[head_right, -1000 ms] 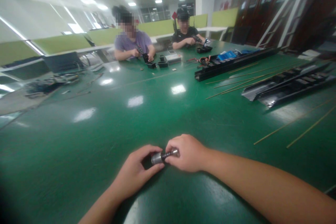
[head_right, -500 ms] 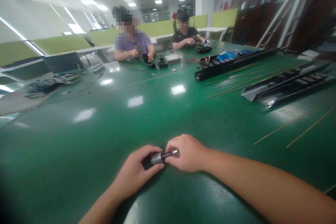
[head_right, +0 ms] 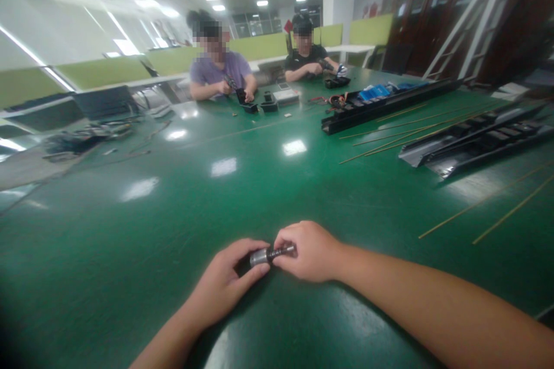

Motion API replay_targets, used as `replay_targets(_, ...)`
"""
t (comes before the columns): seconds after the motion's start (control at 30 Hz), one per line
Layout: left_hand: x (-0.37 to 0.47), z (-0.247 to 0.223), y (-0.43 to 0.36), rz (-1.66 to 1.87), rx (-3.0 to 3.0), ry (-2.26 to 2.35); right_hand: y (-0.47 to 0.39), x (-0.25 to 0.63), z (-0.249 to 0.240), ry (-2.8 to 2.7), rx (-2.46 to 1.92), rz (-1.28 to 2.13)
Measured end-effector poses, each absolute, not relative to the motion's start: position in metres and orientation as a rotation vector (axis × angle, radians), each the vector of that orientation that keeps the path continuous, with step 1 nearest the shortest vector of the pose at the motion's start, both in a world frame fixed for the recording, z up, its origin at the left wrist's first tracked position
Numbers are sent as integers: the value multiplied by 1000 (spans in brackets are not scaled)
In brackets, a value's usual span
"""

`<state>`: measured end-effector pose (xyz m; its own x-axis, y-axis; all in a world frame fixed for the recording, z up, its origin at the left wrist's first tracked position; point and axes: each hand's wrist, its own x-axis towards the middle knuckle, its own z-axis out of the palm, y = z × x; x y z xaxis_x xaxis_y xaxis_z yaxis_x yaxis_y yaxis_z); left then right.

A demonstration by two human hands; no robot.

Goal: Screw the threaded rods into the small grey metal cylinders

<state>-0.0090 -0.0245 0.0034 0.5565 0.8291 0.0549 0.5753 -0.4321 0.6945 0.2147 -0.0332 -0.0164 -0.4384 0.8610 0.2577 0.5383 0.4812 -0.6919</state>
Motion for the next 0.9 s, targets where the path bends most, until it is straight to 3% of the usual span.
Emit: replay_targets(0.9, -9, 4, -24, 498, 2199, 1105, -34, 216, -13, -2180, -1164, 722)
